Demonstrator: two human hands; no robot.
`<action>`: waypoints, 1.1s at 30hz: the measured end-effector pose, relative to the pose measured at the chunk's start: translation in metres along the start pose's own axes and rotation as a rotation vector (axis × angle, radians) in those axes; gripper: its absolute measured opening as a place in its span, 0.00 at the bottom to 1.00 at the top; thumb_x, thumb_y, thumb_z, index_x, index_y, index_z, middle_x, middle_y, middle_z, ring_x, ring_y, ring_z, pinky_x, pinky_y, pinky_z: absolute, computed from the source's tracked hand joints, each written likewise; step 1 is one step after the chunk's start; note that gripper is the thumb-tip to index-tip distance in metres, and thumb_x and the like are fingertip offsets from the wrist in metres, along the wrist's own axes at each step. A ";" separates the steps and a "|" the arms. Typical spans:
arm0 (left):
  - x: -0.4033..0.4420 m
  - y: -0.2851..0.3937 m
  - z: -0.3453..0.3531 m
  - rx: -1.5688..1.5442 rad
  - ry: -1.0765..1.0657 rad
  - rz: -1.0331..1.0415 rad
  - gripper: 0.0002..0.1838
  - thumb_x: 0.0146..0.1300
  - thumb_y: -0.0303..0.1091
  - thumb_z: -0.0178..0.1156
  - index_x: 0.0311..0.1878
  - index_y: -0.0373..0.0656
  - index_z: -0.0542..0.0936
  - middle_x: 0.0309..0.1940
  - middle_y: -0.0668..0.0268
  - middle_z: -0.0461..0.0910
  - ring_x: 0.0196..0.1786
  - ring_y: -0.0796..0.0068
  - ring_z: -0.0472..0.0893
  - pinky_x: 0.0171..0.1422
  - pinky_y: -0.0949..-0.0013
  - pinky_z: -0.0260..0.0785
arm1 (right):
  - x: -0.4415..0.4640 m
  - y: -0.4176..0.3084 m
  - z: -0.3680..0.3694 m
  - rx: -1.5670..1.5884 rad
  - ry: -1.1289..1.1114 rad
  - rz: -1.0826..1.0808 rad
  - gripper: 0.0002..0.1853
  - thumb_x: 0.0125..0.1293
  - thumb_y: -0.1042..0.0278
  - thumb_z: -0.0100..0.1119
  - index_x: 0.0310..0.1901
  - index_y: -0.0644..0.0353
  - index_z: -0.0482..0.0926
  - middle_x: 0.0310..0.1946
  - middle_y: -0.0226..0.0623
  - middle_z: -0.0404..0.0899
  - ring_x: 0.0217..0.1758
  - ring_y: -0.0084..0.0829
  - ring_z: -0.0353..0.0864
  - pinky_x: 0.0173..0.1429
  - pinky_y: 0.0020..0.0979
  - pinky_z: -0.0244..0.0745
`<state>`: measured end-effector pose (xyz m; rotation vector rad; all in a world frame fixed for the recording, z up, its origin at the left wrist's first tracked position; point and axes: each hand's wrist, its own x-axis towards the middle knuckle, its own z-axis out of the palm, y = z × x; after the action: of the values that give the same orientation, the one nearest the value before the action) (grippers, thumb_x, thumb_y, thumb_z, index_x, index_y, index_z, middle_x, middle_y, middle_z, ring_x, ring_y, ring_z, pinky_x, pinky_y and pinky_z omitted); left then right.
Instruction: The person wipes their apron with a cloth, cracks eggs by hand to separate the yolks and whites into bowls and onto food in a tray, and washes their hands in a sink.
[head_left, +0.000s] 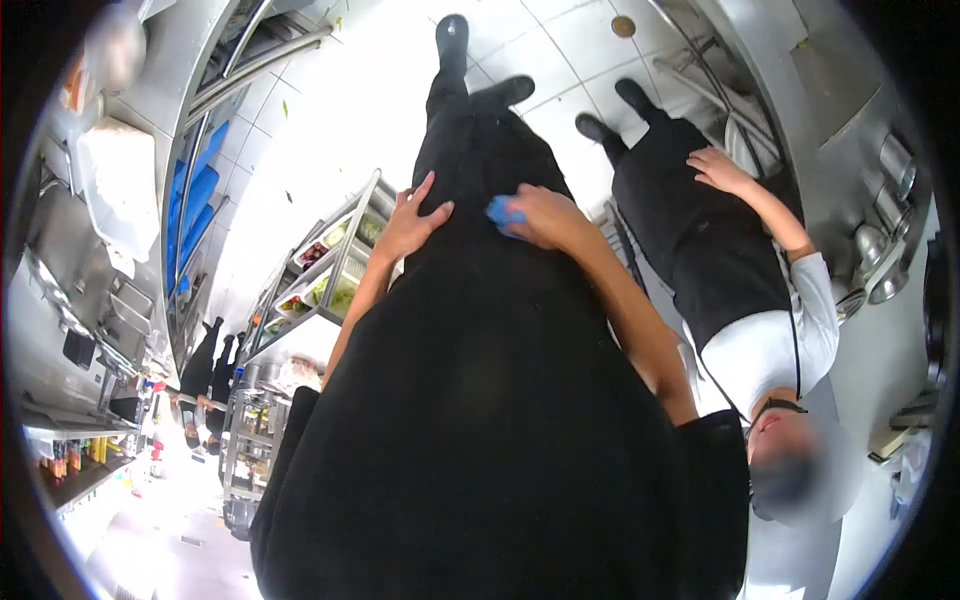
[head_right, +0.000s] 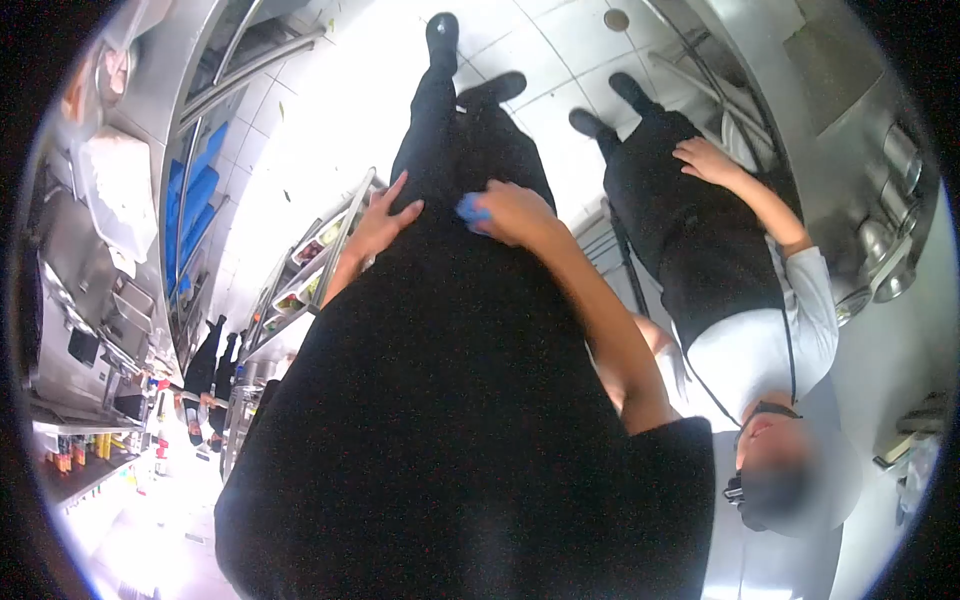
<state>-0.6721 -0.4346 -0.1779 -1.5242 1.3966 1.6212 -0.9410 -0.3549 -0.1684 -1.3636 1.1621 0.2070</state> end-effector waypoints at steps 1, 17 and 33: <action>0.006 -0.010 -0.002 -0.034 -0.009 -0.033 0.46 0.61 0.62 0.62 0.78 0.54 0.58 0.70 0.37 0.56 0.75 0.43 0.59 0.77 0.56 0.53 | -0.001 0.014 -0.009 -0.117 -0.047 0.105 0.14 0.61 0.53 0.66 0.45 0.50 0.82 0.45 0.44 0.79 0.50 0.47 0.80 0.54 0.47 0.76; 0.055 -0.027 -0.096 0.012 0.033 -0.039 0.46 0.61 0.62 0.62 0.76 0.47 0.60 0.70 0.38 0.59 0.72 0.40 0.62 0.76 0.52 0.56 | 0.157 0.040 -0.020 0.393 0.483 -0.038 0.14 0.62 0.62 0.64 0.48 0.54 0.81 0.48 0.46 0.77 0.56 0.49 0.76 0.61 0.45 0.71; 0.253 -0.045 -0.089 0.349 0.289 0.121 0.28 0.60 0.49 0.68 0.58 0.43 0.77 0.56 0.46 0.76 0.58 0.45 0.78 0.61 0.52 0.72 | 0.327 0.097 -0.004 0.298 0.486 0.260 0.15 0.58 0.65 0.66 0.43 0.66 0.78 0.41 0.54 0.82 0.48 0.51 0.83 0.51 0.45 0.80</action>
<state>-0.6572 -0.5688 -0.4145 -1.5264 1.8483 1.1697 -0.8576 -0.4908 -0.4695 -1.0200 1.7041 -0.1209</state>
